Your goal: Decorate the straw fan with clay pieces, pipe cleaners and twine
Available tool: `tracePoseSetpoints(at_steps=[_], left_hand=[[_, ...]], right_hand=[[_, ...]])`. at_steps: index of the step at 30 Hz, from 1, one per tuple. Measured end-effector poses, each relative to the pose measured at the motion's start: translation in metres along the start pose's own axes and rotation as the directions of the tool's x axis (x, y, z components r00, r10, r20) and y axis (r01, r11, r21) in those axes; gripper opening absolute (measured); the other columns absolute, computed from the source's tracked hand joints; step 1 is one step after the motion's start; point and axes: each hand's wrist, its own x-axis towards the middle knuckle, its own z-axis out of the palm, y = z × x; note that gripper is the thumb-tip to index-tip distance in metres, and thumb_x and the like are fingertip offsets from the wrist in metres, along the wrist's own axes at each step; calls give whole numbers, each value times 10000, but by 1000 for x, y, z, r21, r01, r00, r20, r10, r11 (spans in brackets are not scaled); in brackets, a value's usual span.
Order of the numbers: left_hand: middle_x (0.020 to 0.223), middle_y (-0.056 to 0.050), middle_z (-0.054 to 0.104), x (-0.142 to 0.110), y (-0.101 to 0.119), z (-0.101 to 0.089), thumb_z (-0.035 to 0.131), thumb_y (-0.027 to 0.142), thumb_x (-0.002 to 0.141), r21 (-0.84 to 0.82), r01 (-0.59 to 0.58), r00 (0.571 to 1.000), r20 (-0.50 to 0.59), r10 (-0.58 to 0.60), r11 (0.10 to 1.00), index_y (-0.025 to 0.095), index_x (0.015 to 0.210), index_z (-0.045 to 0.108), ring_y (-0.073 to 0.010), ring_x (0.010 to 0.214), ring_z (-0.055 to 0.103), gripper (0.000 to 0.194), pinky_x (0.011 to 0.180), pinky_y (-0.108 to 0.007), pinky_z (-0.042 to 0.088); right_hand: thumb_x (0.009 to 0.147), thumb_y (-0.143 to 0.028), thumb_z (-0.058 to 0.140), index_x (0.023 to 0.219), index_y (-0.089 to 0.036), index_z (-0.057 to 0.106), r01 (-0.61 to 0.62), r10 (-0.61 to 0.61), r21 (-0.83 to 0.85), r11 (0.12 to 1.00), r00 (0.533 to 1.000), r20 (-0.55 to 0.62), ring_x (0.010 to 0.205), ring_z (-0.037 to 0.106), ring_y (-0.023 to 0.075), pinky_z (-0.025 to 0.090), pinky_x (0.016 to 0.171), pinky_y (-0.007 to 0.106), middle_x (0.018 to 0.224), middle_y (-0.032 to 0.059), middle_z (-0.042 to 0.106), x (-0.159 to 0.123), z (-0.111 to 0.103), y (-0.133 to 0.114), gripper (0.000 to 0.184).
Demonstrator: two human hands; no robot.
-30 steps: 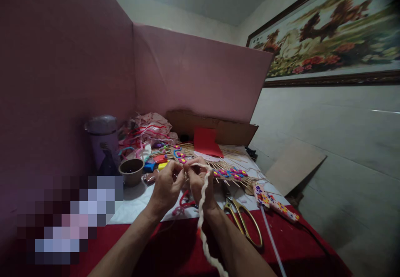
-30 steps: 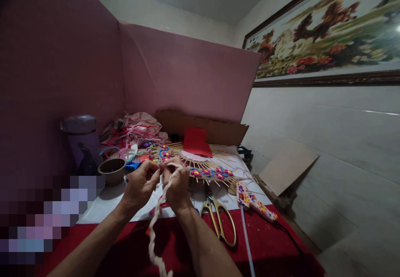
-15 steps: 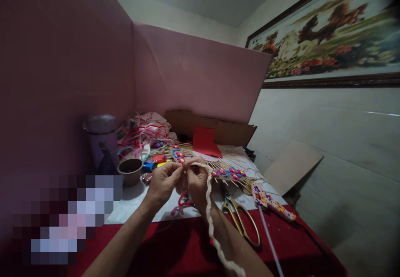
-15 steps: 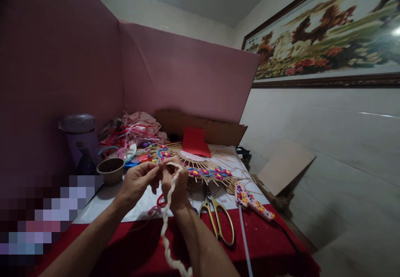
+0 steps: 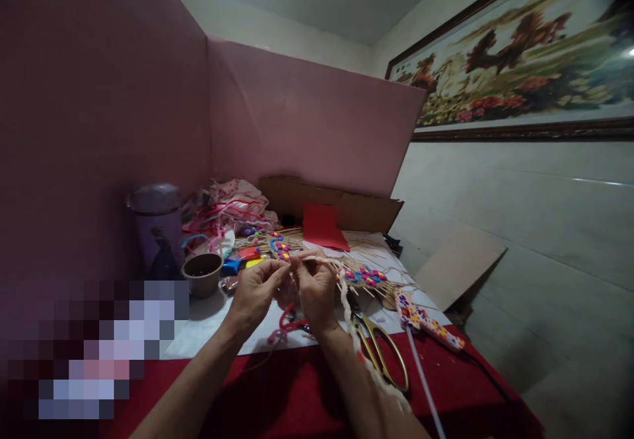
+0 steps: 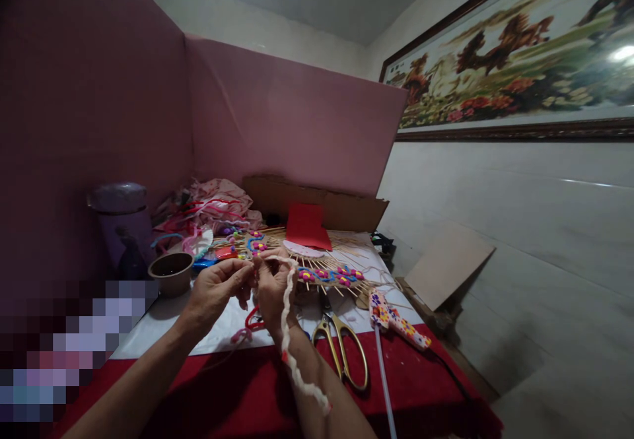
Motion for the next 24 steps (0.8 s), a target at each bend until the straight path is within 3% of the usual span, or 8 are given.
tracePoseSetpoints(at_steps=[9,17,20,24], left_hand=[[539,15,606,8,-4,-3,617,350,723,129,-41,998,-44,47,991,131,736,598,-100,382,522,220,360,-212,439],[447,34,568,39,14,5,581,267,685,297,-45,980,-175,100,954,149,613,580,-92,314,481,138,301,-185,374],[441,30,570,49,13,8,593,276,671,285,-47,982,-161,97,957,151,598,583,-96,305,481,145,283,-184,354],[482,17,591,50,10,10,620,339,667,191,-45,997,-47,55,981,140,637,602,-99,328,500,202,301,-198,391]], right_hand=[[753,-247,592,701,-193,539,24,-24,-46,999,1000,7,520,505,108,420,512,224,598,-45,528,2,-2,9,92],[784,-152,526,734,-192,593,342,-307,-279,898,938,162,727,565,152,446,684,277,768,14,620,18,-4,9,93],[768,-127,522,726,-191,578,357,-338,-268,895,934,117,676,551,141,439,647,264,740,1,605,23,-5,12,95],[773,-130,513,721,-193,570,363,-359,-263,894,931,63,666,549,133,438,639,261,758,-2,600,24,-12,23,99]])
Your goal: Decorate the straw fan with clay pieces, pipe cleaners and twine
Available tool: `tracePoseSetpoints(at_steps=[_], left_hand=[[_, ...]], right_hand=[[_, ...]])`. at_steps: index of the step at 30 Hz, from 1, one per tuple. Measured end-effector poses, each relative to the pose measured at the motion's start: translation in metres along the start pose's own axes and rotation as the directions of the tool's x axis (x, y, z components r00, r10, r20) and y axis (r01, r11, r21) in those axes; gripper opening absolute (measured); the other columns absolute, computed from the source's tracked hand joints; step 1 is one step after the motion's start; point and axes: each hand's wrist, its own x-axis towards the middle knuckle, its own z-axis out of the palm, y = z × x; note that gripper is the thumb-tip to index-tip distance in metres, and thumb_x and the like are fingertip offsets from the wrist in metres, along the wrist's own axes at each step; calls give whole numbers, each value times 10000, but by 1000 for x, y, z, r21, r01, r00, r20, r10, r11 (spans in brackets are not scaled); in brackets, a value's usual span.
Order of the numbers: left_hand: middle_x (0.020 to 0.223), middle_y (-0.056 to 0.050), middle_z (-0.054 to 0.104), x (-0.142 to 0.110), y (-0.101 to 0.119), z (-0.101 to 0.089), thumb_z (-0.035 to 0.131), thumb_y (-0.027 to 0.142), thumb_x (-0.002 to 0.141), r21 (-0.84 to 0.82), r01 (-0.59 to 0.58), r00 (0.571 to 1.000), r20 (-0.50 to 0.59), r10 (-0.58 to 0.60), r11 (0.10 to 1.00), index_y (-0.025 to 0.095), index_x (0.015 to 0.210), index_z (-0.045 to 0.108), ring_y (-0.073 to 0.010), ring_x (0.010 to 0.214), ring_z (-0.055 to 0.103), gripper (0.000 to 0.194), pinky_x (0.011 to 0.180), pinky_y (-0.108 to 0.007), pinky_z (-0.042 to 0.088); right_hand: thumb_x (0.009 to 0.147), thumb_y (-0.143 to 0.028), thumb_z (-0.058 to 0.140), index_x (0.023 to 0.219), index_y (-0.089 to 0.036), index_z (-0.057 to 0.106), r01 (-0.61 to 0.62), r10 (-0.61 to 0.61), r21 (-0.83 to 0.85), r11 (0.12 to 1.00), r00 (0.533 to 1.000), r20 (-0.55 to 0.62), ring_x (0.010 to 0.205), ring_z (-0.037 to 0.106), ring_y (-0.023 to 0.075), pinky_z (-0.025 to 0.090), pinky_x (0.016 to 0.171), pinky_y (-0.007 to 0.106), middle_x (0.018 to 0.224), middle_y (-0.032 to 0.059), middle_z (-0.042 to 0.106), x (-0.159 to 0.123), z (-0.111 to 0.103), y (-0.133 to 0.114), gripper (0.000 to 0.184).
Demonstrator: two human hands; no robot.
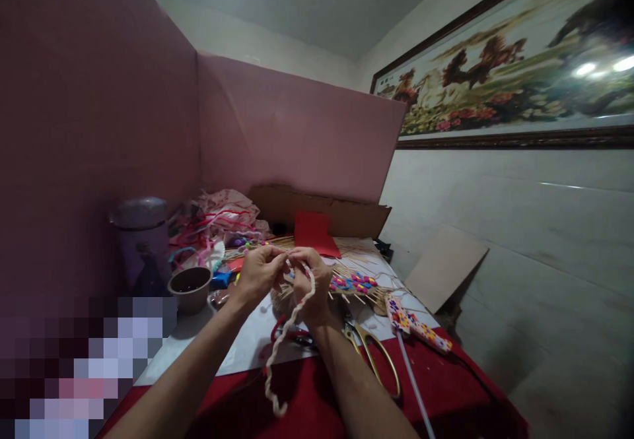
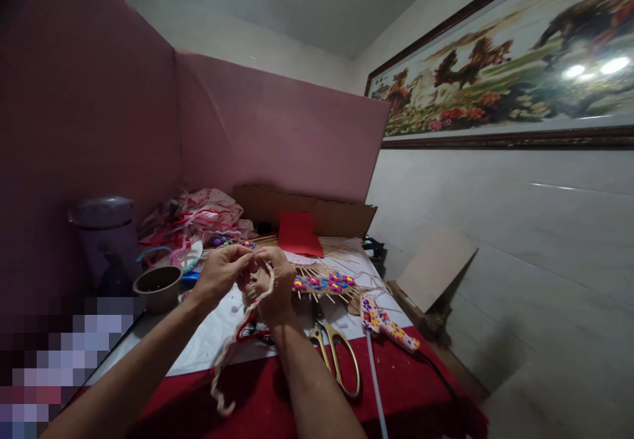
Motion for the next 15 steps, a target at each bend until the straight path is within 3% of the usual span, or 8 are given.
tracePoseSetpoints(at_steps=[5,10,15], left_hand=[[481,9,595,0,11,3,688,398,621,-13,33,993,117,-31,999,129,658,597,-107,341,520,287,315,-202,416],[451,29,558,15,28,10,712,373,614,109,-56,967,253,27,993,138,620,570,-80,327,475,274,304,-170,366],[431,38,535,29,41,26,693,362,633,105,-76,944,328,38,992,148,604,540,-72,320,446,264,309,-168,334]], right_hand=[[784,-161,532,744,-197,532,-116,127,110,987,987,-95,612,537,115,442,575,240,746,-11,590,0,-4,5,54],[810,-256,557,745,-188,490,-206,285,340,918,937,-204,505,497,76,434,472,213,777,-14,576,8,-7,-5,116],[833,-241,548,782,-181,518,-126,226,309,943,923,-312,585,538,88,462,535,231,845,4,573,12,-12,-5,84]])
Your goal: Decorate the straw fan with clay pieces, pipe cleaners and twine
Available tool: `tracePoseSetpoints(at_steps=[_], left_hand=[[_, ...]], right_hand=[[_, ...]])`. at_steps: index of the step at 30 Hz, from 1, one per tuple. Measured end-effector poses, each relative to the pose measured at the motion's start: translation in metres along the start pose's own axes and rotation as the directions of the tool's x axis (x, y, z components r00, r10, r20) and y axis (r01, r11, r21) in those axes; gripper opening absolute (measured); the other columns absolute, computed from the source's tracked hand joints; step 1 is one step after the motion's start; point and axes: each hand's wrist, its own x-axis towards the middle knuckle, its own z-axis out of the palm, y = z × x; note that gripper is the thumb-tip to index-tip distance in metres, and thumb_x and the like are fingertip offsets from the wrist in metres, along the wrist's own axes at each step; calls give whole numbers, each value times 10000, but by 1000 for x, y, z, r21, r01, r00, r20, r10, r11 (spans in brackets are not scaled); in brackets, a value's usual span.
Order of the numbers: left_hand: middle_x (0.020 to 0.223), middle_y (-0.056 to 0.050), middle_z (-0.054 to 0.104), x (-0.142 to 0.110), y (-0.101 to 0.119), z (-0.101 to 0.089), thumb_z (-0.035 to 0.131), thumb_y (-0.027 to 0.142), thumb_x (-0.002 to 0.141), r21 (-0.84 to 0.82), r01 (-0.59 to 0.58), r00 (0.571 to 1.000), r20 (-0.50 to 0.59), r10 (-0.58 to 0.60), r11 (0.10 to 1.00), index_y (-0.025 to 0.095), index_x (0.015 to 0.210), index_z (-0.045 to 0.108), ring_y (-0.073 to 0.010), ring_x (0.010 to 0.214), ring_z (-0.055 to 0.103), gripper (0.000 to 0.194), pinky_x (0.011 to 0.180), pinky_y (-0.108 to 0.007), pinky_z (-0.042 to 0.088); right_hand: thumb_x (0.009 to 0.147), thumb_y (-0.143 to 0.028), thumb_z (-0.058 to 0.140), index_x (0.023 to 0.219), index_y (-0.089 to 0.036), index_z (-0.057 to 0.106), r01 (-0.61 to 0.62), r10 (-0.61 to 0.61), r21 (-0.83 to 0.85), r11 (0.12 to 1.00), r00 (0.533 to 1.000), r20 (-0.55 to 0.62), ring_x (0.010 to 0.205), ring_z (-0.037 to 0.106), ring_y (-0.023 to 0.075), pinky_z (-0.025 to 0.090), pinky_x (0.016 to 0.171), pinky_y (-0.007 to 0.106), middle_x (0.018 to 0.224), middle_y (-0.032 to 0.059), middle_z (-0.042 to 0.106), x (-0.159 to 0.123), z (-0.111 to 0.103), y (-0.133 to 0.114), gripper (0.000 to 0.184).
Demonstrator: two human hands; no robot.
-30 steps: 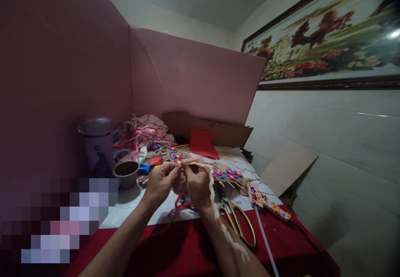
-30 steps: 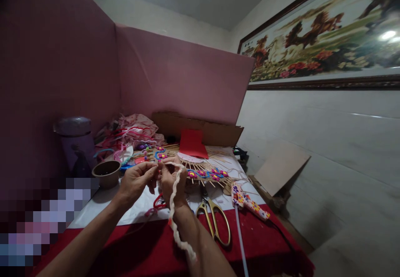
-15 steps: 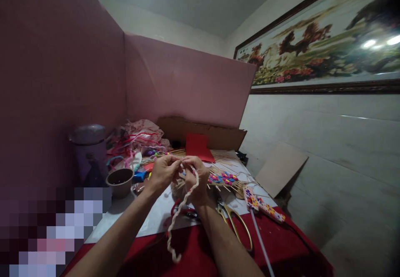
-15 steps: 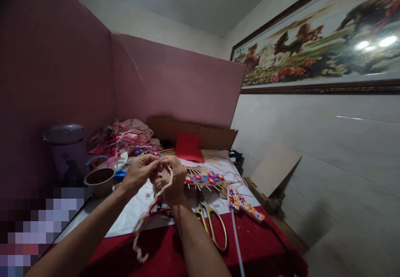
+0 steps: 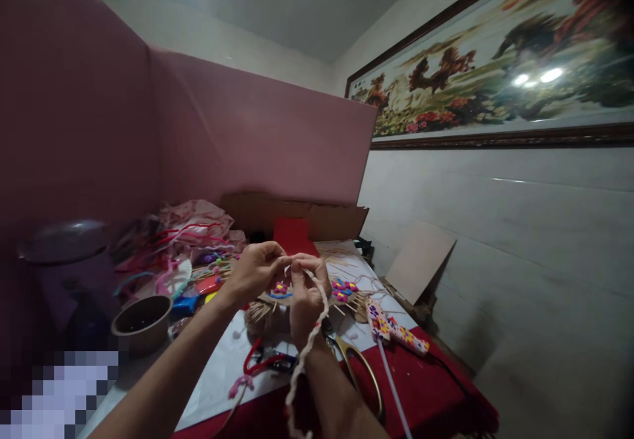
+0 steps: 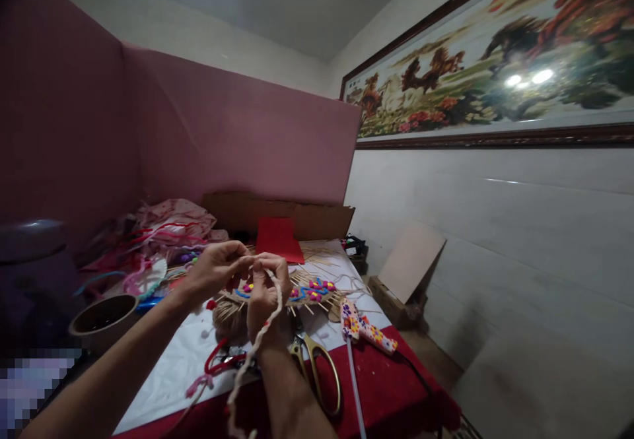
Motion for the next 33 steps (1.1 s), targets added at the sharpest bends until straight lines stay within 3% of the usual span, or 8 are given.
tracePoseSetpoints(at_steps=[3,7,14,16,20,26,33], left_hand=[[397,48,501,10,9,7,667,381,642,-90,25,1000,-7,-26,996,152,576,523,-63,305,413,278,297,-160,289],[370,64,458,19,14,15,710,368,577,-257,143,985,-55,-163,956,147,533,519,-35,293,351,296,303,-147,210],[361,73,409,29,-4,26,731,436,577,-379,255,958,-26,-285,890,137,540,526,-19,310,291,364,327,-147,173],[366,73,408,29,-8,26,720,448,599,-364,260,960,-1,-279,895,134,549,532,-18,316,280,369,329,-147,176],[394,65,434,28,-8,18,706,444,626,-340,318,948,125,-293,885,131,598,563,-24,326,293,345,328,-145,199],[428,1,567,30,-8,0,755,345,550,-303,295,949,205,-240,906,127,605,622,-93,351,477,261,353,-194,373],[463,-20,630,31,-12,-4,674,188,583,-215,301,943,215,-255,929,145,630,656,-138,407,580,66,423,-228,455]], right_hand=[[847,-239,528,802,-184,539,94,-97,-130,987,995,-18,693,563,120,471,593,255,898,28,572,2,-3,3,72],[843,-202,530,774,-198,569,223,-233,-368,903,972,18,841,557,162,459,714,308,905,32,562,4,-5,1,79],[830,-109,532,873,-236,574,329,-363,-562,759,930,54,861,555,158,453,720,294,924,23,554,9,-12,2,140],[834,-102,520,872,-238,566,322,-355,-568,757,933,55,847,554,152,446,724,290,907,16,554,8,-13,3,148],[862,-170,472,835,-223,532,222,-237,-508,832,971,37,832,549,165,434,736,314,885,22,544,6,-12,3,84],[904,-274,399,814,-211,481,15,-3,-425,905,1000,28,732,529,156,443,676,289,802,20,511,2,-13,4,138],[897,-228,421,851,-216,501,79,-62,-359,930,996,56,765,548,156,458,696,285,815,23,530,-2,-14,16,93]])
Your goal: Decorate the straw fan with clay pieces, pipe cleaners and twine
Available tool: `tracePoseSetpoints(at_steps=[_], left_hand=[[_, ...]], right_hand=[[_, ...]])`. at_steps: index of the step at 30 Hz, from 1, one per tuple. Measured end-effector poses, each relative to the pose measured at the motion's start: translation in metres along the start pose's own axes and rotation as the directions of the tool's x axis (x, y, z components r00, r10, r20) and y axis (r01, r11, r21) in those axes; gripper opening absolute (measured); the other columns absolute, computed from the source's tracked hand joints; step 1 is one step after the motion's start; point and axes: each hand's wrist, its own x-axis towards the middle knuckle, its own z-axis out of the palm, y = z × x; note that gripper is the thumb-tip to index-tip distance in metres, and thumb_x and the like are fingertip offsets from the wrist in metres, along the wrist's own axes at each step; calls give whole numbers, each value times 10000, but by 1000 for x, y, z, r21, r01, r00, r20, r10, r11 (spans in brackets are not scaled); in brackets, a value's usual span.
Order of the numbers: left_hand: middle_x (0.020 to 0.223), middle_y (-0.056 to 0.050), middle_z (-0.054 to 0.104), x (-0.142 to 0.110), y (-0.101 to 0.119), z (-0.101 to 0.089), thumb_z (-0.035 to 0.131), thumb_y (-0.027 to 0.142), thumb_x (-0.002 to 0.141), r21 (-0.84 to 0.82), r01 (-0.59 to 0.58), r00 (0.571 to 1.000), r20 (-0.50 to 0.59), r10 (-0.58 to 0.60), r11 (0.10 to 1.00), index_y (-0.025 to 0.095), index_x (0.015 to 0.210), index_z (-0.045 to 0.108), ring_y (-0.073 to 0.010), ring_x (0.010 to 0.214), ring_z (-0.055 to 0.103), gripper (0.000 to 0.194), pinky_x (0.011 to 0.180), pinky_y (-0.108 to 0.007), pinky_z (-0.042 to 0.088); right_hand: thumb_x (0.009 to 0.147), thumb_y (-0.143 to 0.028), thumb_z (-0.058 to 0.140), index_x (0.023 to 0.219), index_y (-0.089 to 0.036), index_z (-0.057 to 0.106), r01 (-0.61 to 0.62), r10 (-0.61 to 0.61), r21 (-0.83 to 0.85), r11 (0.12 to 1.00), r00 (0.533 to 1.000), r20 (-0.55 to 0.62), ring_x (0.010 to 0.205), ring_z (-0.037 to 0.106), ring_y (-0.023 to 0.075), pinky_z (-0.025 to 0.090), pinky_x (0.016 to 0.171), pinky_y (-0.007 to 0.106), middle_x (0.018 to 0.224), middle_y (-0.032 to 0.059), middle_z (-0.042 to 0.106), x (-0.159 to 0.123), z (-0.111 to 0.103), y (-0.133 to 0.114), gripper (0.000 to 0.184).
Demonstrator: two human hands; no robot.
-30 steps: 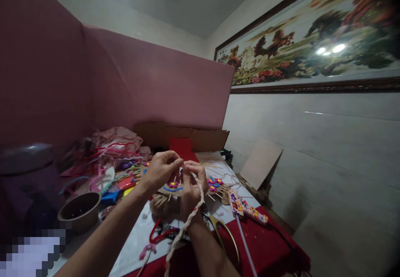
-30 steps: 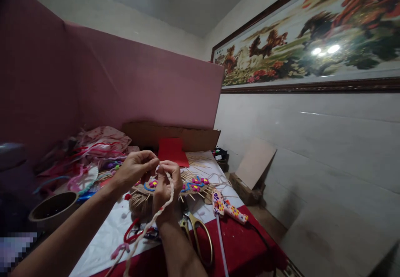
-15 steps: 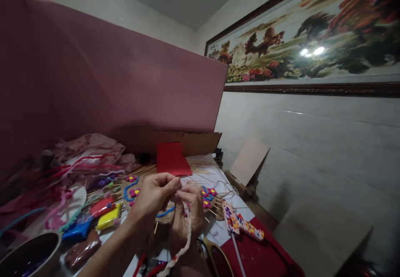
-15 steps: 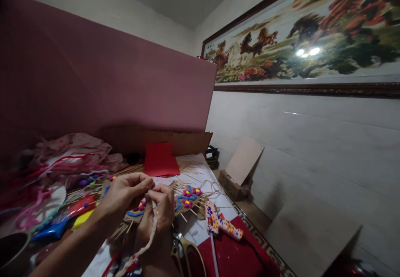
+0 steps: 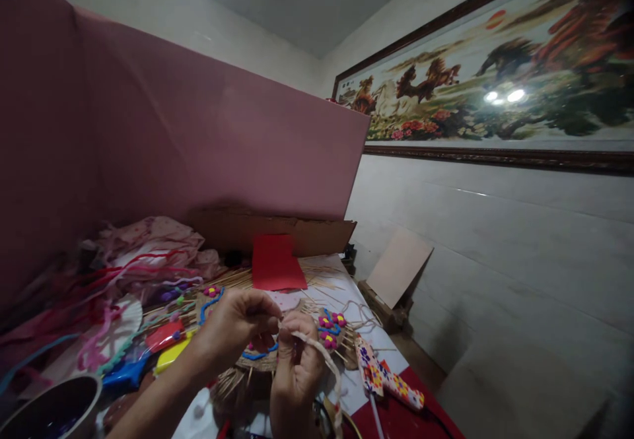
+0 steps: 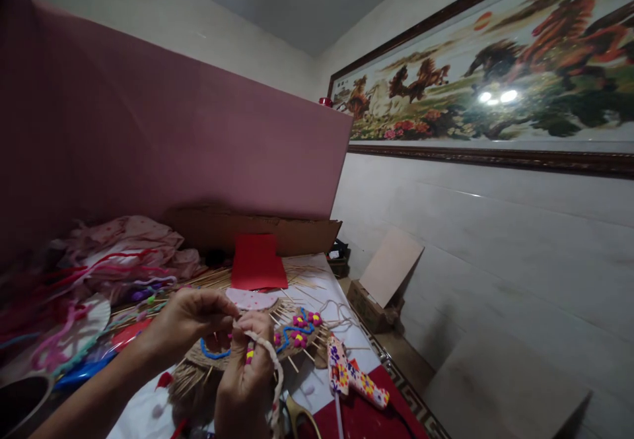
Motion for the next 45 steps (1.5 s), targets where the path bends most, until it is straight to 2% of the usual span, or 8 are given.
tracePoseSetpoints(at_steps=[7,14,18,23,29,36,39,45], left_hand=[[429,25,556,-1,16,2,664,194,511,102,-22,995,-93,32,995,146,524,613,-80,317,453,72,313,-178,340],[356,65,446,1,3,13,736,292,514,-228,49,989,-127,-80,972,149,529,530,-18,281,283,251,310,-147,154],[421,35,522,0,0,24,775,335,480,-294,53,987,-131,-95,954,145,567,541,-28,305,325,314,319,-158,181],[393,35,505,-1,6,26,729,388,532,-109,-66,993,-107,54,992,141,587,614,-49,306,339,277,318,-178,238],[486,-2,591,-1,9,21,673,194,548,197,-243,960,-88,264,950,153,532,633,-105,472,520,60,462,-195,387],[395,56,471,1,-1,26,706,237,467,-190,31,981,-184,-67,981,149,514,550,-38,319,322,185,336,-165,199],[433,54,488,2,-6,31,741,256,458,-304,69,971,-196,-134,950,142,556,552,-26,326,315,241,345,-160,194],[441,38,501,0,4,32,696,370,565,-34,-7,993,-116,3,999,131,601,621,-52,324,349,253,333,-183,233]], right_hand=[[877,-180,472,834,-210,527,-21,21,-10,1000,999,-30,770,566,146,465,682,267,821,17,555,4,0,-16,75],[822,-117,537,835,-228,588,196,-197,-165,967,980,11,788,573,144,451,704,277,854,4,592,9,-5,-3,123],[838,-163,526,828,-217,573,170,-185,-159,972,979,-85,781,563,156,452,702,298,832,15,576,12,-4,0,73],[889,-255,458,851,-201,517,18,-33,-90,996,985,-171,720,545,139,449,638,255,800,15,538,12,-4,-7,89],[894,-282,451,832,-202,501,-72,65,-75,995,993,-95,618,502,122,419,566,235,712,-14,503,14,-8,-14,112],[837,-115,510,788,-217,524,280,-285,-199,939,959,5,757,544,134,441,665,262,814,2,546,19,-10,-5,114],[837,-96,501,820,-218,526,302,-311,-233,924,950,-6,771,550,132,452,670,263,839,8,550,21,-11,-4,125],[884,-165,438,811,-200,496,181,-214,-292,939,973,-85,669,534,116,424,615,234,745,-11,546,23,-15,-9,100]])
